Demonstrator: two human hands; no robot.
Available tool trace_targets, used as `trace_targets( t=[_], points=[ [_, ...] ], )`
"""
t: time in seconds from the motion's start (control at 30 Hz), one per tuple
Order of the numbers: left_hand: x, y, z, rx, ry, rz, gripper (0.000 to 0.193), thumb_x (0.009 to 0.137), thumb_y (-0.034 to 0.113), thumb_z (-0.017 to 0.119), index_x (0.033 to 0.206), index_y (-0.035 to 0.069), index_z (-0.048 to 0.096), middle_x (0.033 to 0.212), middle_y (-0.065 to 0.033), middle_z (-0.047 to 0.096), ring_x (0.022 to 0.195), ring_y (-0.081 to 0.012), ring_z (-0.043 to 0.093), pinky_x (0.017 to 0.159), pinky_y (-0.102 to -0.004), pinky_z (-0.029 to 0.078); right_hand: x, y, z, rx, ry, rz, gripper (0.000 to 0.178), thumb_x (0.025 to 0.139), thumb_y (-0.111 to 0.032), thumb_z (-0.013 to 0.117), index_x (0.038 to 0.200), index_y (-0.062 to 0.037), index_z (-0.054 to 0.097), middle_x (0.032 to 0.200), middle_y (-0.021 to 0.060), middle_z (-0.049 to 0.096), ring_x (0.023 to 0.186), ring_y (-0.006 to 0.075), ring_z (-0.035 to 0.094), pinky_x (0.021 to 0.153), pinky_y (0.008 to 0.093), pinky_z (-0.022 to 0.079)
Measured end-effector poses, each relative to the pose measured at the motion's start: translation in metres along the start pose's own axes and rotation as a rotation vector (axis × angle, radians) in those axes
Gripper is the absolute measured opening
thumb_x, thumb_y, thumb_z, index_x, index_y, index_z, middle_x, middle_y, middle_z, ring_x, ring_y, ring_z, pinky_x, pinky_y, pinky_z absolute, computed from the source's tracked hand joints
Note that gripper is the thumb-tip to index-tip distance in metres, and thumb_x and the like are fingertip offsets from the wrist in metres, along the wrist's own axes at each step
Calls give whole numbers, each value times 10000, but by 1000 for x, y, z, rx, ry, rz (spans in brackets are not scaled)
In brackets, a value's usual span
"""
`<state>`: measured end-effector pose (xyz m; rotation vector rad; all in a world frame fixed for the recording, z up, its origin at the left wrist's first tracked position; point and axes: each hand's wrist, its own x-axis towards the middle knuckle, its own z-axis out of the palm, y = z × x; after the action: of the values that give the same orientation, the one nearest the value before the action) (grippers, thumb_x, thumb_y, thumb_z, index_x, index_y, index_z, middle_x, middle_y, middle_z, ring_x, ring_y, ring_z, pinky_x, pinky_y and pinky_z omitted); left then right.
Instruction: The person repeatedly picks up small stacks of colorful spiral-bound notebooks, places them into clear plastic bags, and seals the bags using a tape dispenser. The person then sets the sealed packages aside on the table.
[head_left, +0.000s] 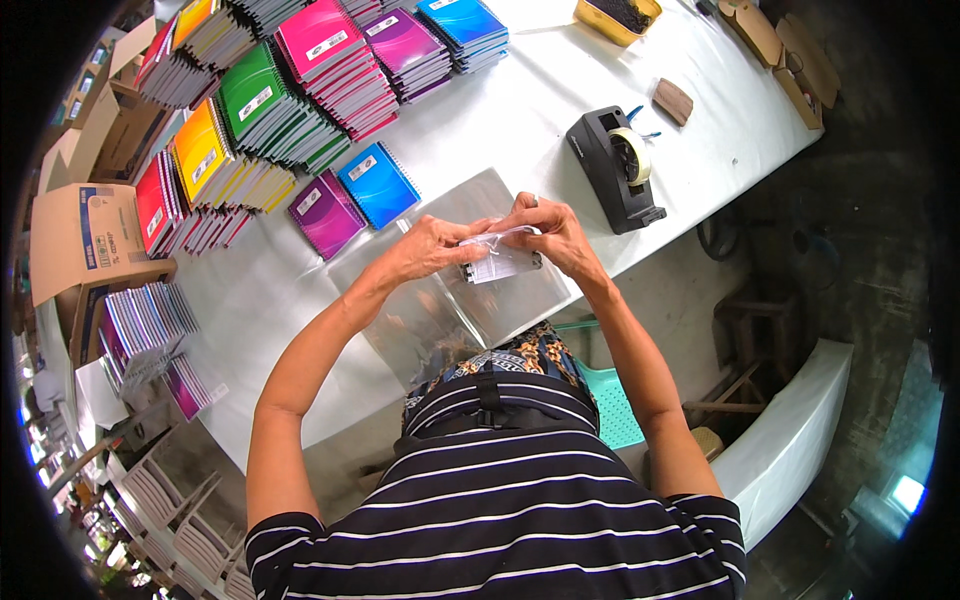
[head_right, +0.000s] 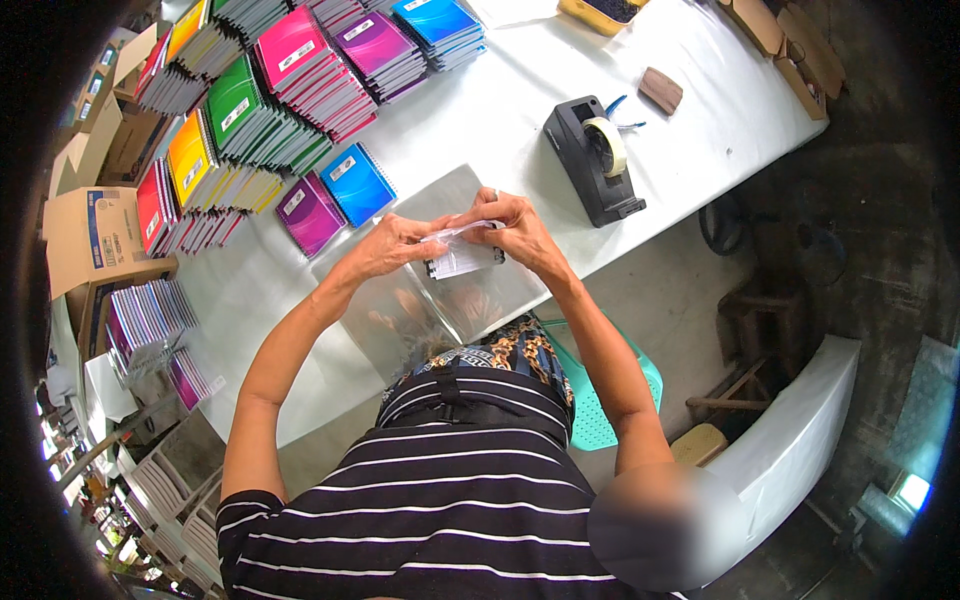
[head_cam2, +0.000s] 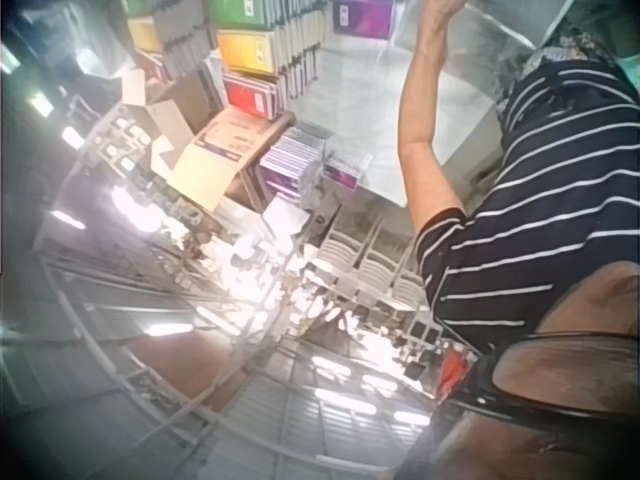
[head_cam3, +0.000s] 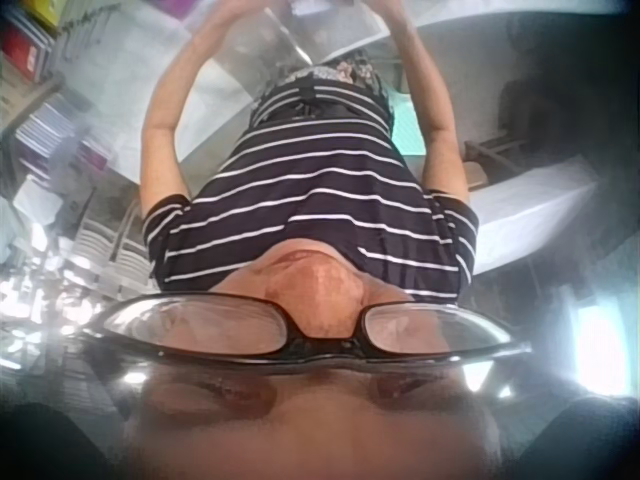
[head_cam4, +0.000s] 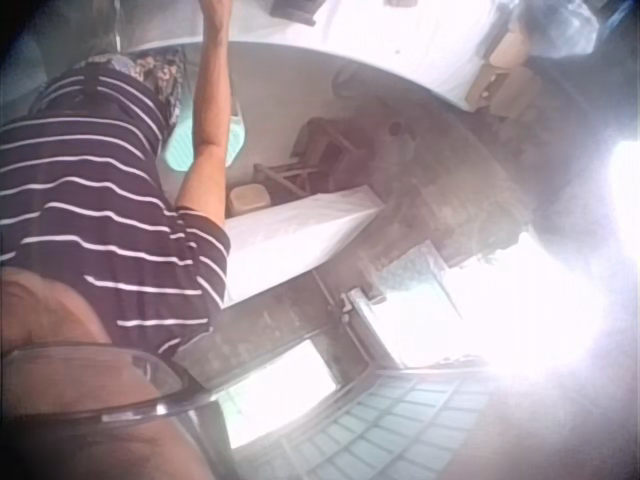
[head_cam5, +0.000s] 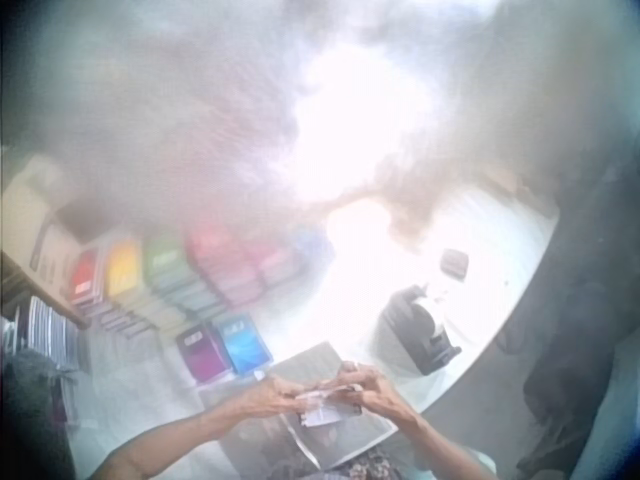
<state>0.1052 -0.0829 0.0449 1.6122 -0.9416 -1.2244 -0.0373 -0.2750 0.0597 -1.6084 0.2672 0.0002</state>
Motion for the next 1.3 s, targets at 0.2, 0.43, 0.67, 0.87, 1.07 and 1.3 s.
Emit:
trace_targets(
  t=[0.2, 0.43, 0.67, 0.87, 1.07, 1.3],
  points=[
    [-7, 5, 3, 228, 85, 32, 408, 868, 328, 698, 1209, 105, 676, 1082, 0, 723, 920, -135, 646, 811, -293, 509, 1, 3, 2, -11, -36, -102, 242, 688, 67, 656, 857, -61, 771, 782, 4, 514, 809, 127, 497, 708, 262, 412],
    [-37, 34, 30, 998, 259, 272, 656, 789, 381, 728, 1385, 195, 528, 1503, 69, 413, 1454, -356, 208, 1135, -601, 225, -2, 0, 5, -57, -31, -184, 227, 698, 82, 615, 810, -56, 756, 834, 32, 546, 843, 154, 545, 722, 296, 482],
    [-40, 30, 50, 1276, 339, 314, 655, 784, 372, 733, 1379, 184, 533, 1489, 84, 418, 1453, -321, 217, 1147, -580, 213, -7, -4, -8, -662, -147, -471, 387, 702, 100, 598, 950, -141, 771, 1135, 46, 617, 1061, 249, 567, 922, 365, 463],
    [-43, 30, 56, 1311, 397, 340, 637, 785, 343, 729, 1369, 171, 540, 1460, 102, 453, 1453, -286, 233, 1162, -566, 192, -58, -28, -132, -382, 396, -167, 248, 781, -35, 698, 1009, -112, 759, 1227, 117, 577, 1116, 250, 552, 894, 380, 485],
    [-43, 30, 58, 1285, 378, 322, 659, 773, 303, 744, 1382, 177, 527, 1467, 107, 446, 1463, -278, 213, 1182, -562, 122, -64, 29, -213, -247, 437, 505, 393, 778, -343, 784, 987, -14, 729, 1006, 171, 661, 1141, 305, 550, 939, 486, 455],
    [-44, 29, 59, 1317, 378, 338, 668, 771, 293, 746, 1388, 169, 522, 1489, 104, 417, 1465, -295, 201, 1177, -568, 125, -77, 58, -217, 305, 314, 225, 175, 821, -149, 747, 872, 10, 692, 1268, 207, 556, 1193, 293, 534, 917, 484, 515]
  ],
)
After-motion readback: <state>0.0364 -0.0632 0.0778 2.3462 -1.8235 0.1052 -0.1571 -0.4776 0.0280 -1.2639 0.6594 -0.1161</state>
